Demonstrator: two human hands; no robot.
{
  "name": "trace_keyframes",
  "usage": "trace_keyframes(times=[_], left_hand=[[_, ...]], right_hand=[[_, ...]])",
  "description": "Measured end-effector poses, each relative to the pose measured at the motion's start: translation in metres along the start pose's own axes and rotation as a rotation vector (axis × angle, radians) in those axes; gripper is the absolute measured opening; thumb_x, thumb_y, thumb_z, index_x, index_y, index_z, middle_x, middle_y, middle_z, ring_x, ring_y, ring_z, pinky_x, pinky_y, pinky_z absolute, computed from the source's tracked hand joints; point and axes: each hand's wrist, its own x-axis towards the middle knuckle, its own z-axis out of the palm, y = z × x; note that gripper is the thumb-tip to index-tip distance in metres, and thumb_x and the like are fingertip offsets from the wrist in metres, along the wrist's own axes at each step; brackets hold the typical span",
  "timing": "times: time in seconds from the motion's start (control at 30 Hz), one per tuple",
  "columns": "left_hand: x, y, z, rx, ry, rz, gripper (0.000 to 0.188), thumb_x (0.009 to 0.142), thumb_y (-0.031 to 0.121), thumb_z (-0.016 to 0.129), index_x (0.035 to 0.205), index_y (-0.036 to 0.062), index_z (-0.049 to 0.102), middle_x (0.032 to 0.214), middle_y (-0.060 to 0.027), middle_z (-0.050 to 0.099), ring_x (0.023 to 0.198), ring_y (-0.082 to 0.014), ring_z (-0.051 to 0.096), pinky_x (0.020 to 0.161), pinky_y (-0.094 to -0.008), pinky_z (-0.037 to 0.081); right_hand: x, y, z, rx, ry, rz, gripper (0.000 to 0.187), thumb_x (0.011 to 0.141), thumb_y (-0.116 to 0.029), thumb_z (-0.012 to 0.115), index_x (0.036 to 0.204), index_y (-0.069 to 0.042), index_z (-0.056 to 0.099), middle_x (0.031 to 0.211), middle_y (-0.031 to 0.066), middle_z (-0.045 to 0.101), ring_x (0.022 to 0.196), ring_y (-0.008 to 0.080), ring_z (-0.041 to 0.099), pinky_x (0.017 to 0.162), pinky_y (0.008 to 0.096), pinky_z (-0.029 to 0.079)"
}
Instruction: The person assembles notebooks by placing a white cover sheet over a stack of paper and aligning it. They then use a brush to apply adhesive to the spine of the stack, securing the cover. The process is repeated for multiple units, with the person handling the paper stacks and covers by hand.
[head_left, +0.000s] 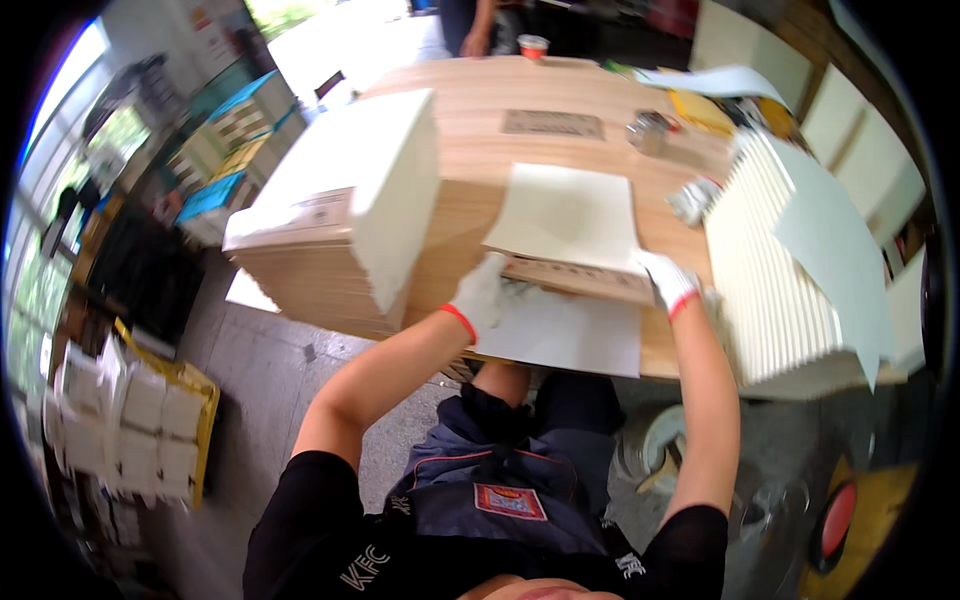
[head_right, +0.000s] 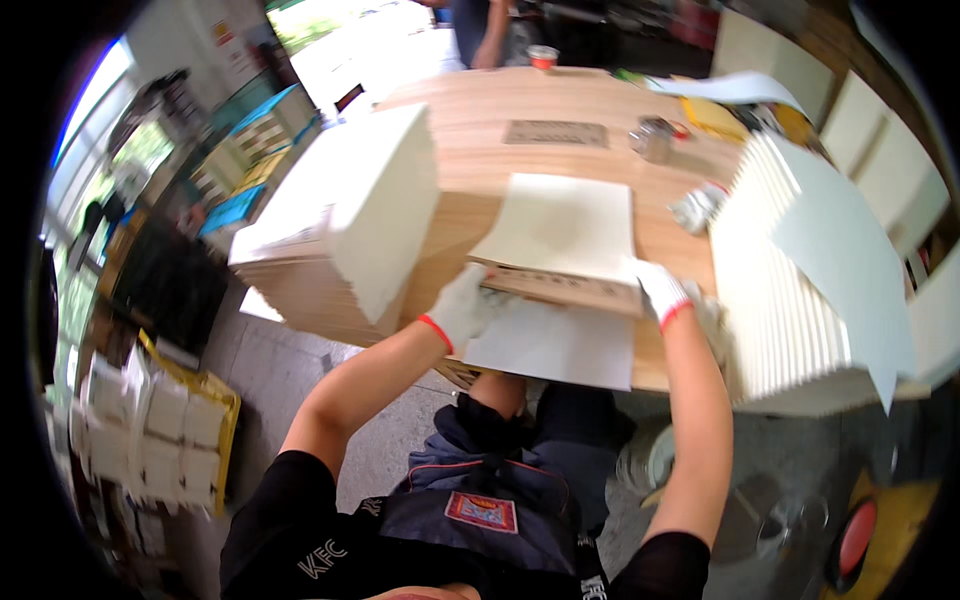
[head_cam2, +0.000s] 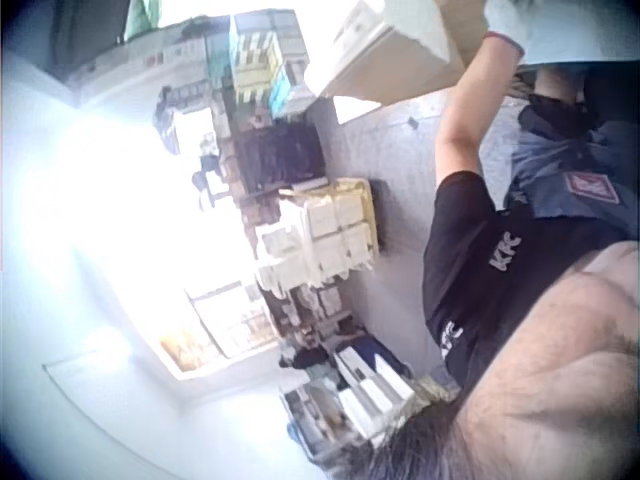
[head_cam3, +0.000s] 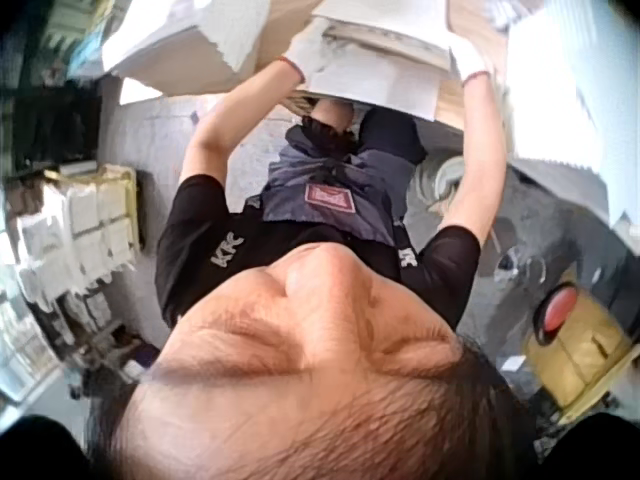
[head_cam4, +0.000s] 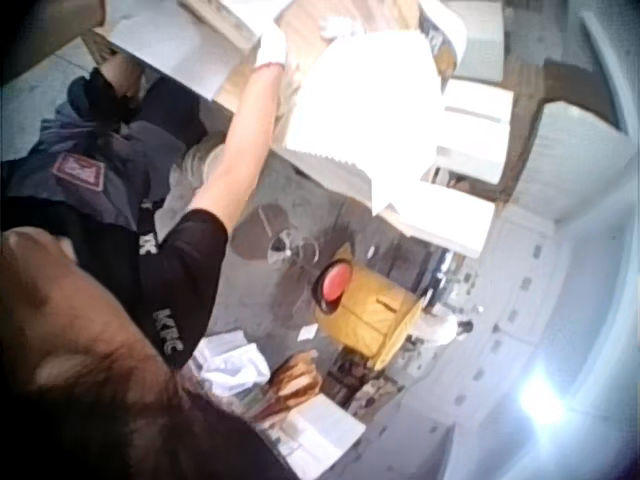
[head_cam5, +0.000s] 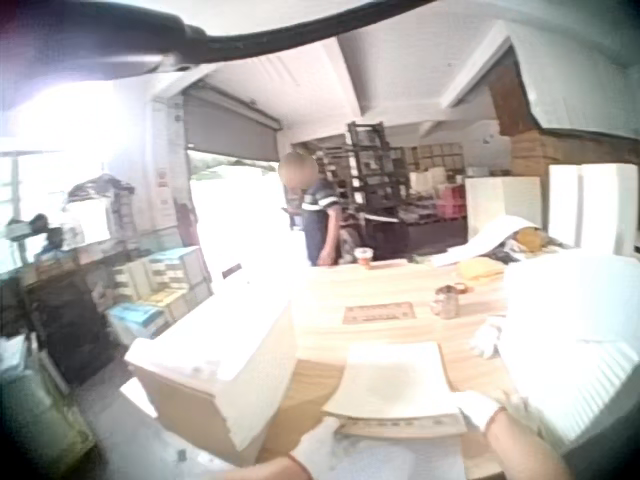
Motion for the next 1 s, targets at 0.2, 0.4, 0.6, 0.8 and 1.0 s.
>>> trace_keyframes(times=[0.2, 0.4, 0.6, 0.8, 1.0], left_hand=[[-0.072, 0.041, -0.025, 0.276, 0.034, 0.231, 0.047, 0.087, 0.022, 0.069, 0.126, -0.0015, 0.055, 0.112, -0.0142, 0.063, 0.101, -0.0227, 0.061, 0.087, -0.0367, 0.053], [-0.169, 0.120, -0.056, 0.492, -0.187, 0.755, 0.063, 0.089, 0.027, 0.072, 0.141, 0.0007, 0.048, 0.115, -0.0108, 0.063, 0.106, -0.0162, 0.059, 0.092, -0.0307, 0.049], [-0.203, 0.250, -0.126, 0.708, 0.172, 1.214, 0.040, 0.095, 0.032, 0.064, 0.119, 0.0003, 0.063, 0.098, -0.0074, 0.065, 0.094, -0.0139, 0.061, 0.081, -0.0273, 0.049], [-0.176, 0.340, -0.224, 1.196, 0.624, 0.966, 0.045, 0.096, 0.040, 0.055, 0.122, 0.0049, 0.066, 0.113, -0.0099, 0.069, 0.105, -0.0202, 0.063, 0.095, -0.0317, 0.046], [-0.155, 0.335, -0.246, 1.465, 0.697, 0.803, 0.045, 0.094, 0.045, 0.056, 0.123, 0.0145, 0.069, 0.105, -0.0096, 0.073, 0.090, -0.0207, 0.067, 0.084, -0.0316, 0.049]], right_hand=[[-0.052, 0.016, 0.082, 0.090, 0.129, -0.368, 0.037, 0.104, -0.019, 0.050, 0.135, 0.001, 0.053, 0.125, 0.0085, 0.062, 0.114, 0.0158, 0.058, 0.101, 0.0303, 0.046], [-0.083, -0.054, 0.173, 0.594, -0.009, -0.607, 0.052, 0.105, -0.014, 0.044, 0.152, 0.002, 0.027, 0.147, 0.0179, 0.045, 0.132, 0.0283, 0.050, 0.115, 0.0400, 0.037], [-0.050, -0.153, 0.333, 0.282, -0.040, -0.801, 0.052, 0.102, -0.022, 0.051, 0.147, 0.001, 0.038, 0.146, 0.0155, 0.049, 0.132, 0.0258, 0.050, 0.109, 0.0375, 0.044], [0.013, -0.184, 0.434, -0.518, 0.159, -0.666, 0.039, 0.093, -0.044, 0.062, 0.094, -0.005, 0.067, 0.086, 0.0104, 0.073, 0.088, 0.0268, 0.068, 0.075, 0.0396, 0.050], [-0.008, -0.174, 0.422, -0.863, 0.173, -0.679, 0.040, 0.092, -0.045, 0.056, 0.092, -0.007, 0.068, 0.088, 0.0107, 0.073, 0.083, 0.0299, 0.067, 0.075, 0.0409, 0.050]])
